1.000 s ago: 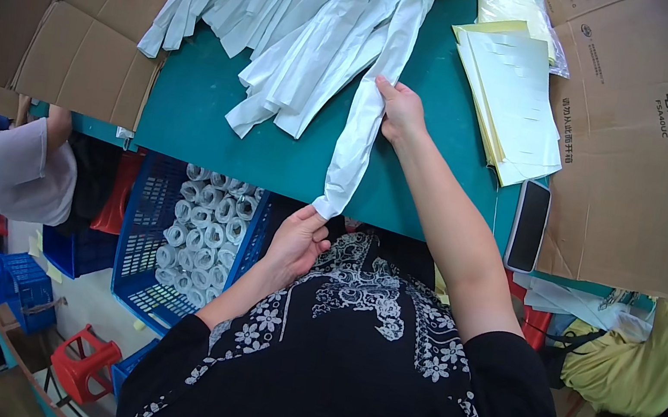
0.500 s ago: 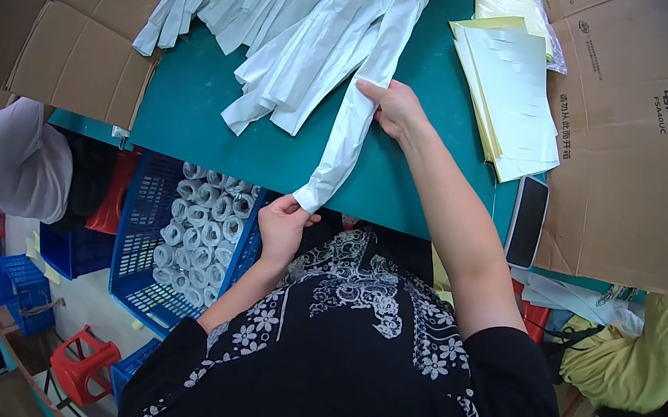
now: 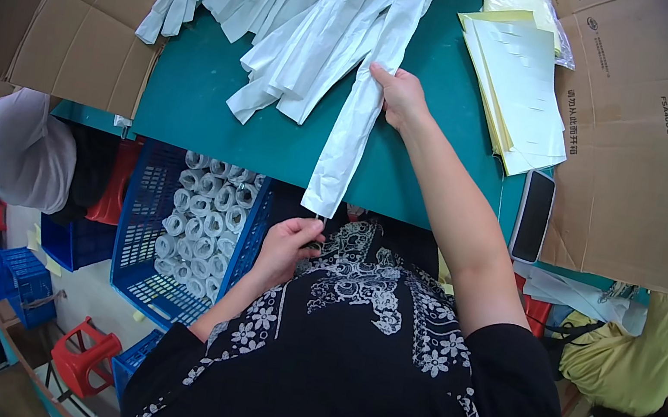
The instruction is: Rolling fabric belts and placing them into individual plastic packaging bags.
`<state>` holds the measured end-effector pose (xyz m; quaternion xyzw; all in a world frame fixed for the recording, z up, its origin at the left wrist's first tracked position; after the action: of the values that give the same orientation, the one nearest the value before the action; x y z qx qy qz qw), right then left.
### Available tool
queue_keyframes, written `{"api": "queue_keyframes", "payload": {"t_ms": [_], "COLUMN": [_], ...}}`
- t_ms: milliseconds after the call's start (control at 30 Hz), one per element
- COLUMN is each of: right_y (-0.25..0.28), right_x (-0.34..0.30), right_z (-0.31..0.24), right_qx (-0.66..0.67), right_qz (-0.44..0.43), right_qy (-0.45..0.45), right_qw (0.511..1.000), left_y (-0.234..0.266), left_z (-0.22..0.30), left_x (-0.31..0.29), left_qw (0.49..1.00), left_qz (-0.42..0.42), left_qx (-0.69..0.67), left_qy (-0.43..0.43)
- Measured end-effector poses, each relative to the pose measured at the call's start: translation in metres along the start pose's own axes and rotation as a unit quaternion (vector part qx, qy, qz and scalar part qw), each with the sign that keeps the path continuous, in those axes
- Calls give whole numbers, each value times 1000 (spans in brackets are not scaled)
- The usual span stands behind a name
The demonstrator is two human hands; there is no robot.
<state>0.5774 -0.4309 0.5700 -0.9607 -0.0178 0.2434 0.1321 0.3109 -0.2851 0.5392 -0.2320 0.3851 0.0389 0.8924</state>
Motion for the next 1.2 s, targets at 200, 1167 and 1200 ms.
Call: {"api": "queue_keyframes", "payload": {"t_ms": [200,1167,1200], "right_y": [12,64,64], "right_x": [-3,-51,-53], "right_z": [-5,-7,-7], "right_qx": [36,-37,-77], "right_qz": [-20,-151,-158], "right_qy": [-64,59,82], "right_qw": [997,986,981], "left_y": [17,-131,-133], "left_z": [96,129,131], "left_x": [-13,77,78], "left_qw": [602,994,992], "left_qz": [119,-88,-94], "left_qx": [521,60,73], "left_qy": [-593,34,48]}}
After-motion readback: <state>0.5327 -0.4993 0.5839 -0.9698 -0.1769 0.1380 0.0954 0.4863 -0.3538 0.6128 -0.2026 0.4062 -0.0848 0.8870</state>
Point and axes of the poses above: each hand's wrist, its own x-axis towards the middle knuckle, its own y-axis out of the back of the hand, z = x × y, the point moved 4 cm from there along x, towards the middle knuckle, and after that the axes turned 1 degree about -x, right-handed, at the moved point
